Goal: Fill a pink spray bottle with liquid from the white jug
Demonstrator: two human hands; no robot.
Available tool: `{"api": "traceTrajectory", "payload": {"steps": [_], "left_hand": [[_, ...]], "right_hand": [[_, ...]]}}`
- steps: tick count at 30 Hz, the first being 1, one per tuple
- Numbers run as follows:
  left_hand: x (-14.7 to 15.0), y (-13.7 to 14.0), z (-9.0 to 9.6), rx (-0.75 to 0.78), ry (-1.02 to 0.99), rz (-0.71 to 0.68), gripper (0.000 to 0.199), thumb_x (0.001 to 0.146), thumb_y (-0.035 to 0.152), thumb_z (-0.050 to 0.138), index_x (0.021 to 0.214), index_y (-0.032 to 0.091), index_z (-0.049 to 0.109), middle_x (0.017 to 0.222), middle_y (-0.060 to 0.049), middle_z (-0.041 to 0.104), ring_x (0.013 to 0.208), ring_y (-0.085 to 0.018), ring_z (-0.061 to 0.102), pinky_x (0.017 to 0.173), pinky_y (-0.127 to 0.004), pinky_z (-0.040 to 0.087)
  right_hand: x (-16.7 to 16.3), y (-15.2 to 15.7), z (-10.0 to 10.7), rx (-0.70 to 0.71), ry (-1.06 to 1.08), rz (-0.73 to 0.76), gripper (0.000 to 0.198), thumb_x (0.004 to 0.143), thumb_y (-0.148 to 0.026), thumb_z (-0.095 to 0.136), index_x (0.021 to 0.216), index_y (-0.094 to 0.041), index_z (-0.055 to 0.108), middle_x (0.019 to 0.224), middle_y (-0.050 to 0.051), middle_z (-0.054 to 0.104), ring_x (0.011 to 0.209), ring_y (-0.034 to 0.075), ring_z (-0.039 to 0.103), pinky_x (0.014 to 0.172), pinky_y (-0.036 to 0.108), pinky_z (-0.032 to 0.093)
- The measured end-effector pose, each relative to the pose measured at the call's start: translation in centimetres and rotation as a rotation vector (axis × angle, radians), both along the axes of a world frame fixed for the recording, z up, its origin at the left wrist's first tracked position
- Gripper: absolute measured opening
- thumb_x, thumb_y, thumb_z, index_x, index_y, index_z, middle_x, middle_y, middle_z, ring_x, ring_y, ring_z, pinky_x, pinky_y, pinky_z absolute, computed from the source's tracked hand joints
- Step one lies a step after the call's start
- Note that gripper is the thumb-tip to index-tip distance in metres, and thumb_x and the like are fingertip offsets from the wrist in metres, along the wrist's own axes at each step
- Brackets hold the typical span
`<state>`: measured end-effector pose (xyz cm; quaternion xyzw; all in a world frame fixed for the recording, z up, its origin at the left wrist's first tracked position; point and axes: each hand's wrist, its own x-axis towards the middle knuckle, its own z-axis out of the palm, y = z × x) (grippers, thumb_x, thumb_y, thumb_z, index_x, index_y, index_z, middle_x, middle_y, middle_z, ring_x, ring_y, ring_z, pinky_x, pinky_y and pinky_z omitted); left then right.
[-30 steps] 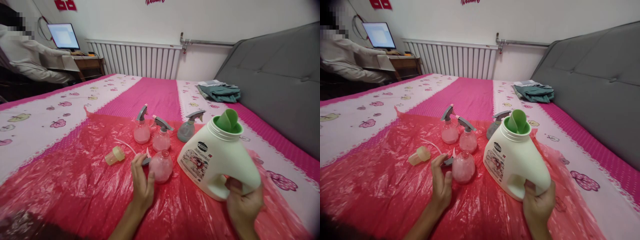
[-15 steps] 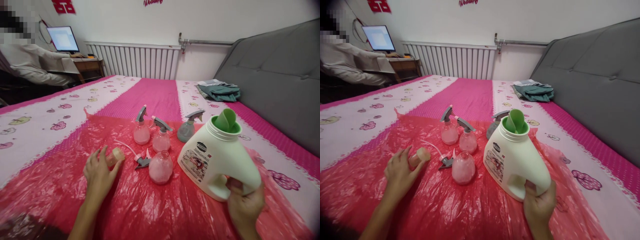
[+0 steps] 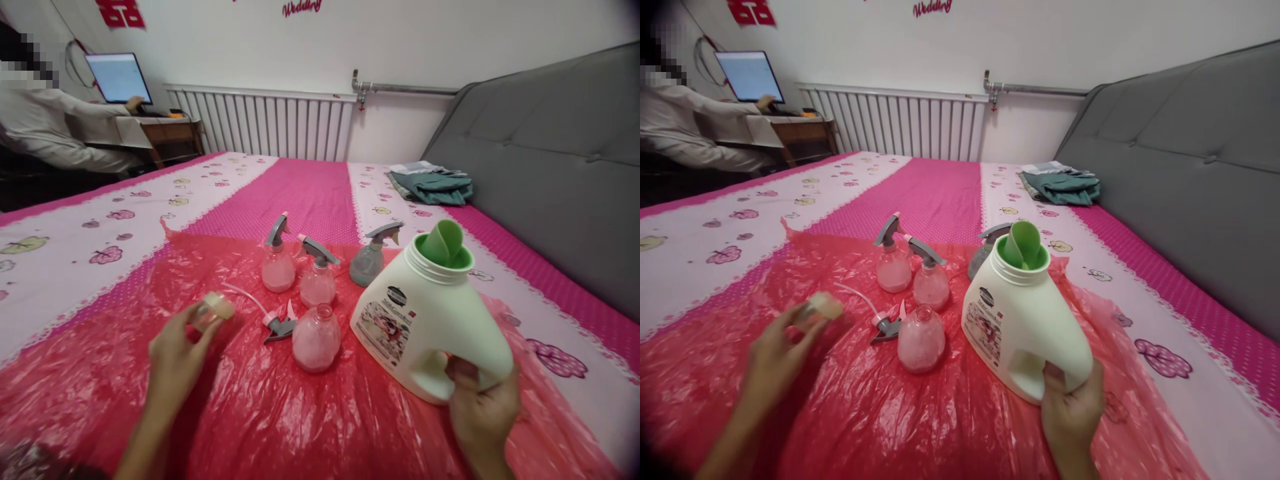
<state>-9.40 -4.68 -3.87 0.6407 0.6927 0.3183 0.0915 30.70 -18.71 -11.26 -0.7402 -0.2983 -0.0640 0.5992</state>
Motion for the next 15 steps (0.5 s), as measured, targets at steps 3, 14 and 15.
{"api": "traceTrajectory", "payload": {"steps": [3, 14, 15], "left_hand": [[0.5, -0.9, 3.4, 0.216, -0.083, 0.056, 0.046, 0.09, 0.063, 0.056, 0.125, 0.033, 0.057, 0.115, -0.006, 0.069, 0.106, -0.042, 0.068, 0.077, -0.053, 0.053], [15.6, -0.2, 18.1, 0.652, -0.089, -0.752, 0.023, 0.103, 0.049, 0.05, 0.113, 0.029, 0.053, 0.079, 0.004, 0.059, 0.072, -0.019, 0.061, 0.066, -0.032, 0.046], [16.9, -0.4, 18.8, 0.65, -0.043, -0.777, 0.025, 0.103, 0.051, 0.049, 0.113, 0.029, 0.054, 0.08, 0.004, 0.06, 0.074, -0.02, 0.063, 0.071, -0.033, 0.048]], "right_hand": [[-0.1, 0.0, 0.1, 0.0, 0.017, -0.002, 0.074, 0.077, -0.082, 0.066, 0.1, -0.013, 0.058, 0.082, 0.008, 0.063, 0.068, 0.02, 0.06, 0.06, 0.027, 0.045], [-0.1, 0.0, -0.2, 0.048, -0.153, 0.023, 0.066, 0.082, -0.075, 0.066, 0.099, -0.011, 0.062, 0.08, 0.006, 0.059, 0.064, 0.015, 0.054, 0.056, 0.021, 0.04], [-0.1, 0.0, -0.2, 0.046, -0.153, 0.03, 0.067, 0.082, -0.075, 0.065, 0.1, -0.011, 0.062, 0.081, 0.006, 0.059, 0.064, 0.015, 0.054, 0.056, 0.021, 0.04]]}}
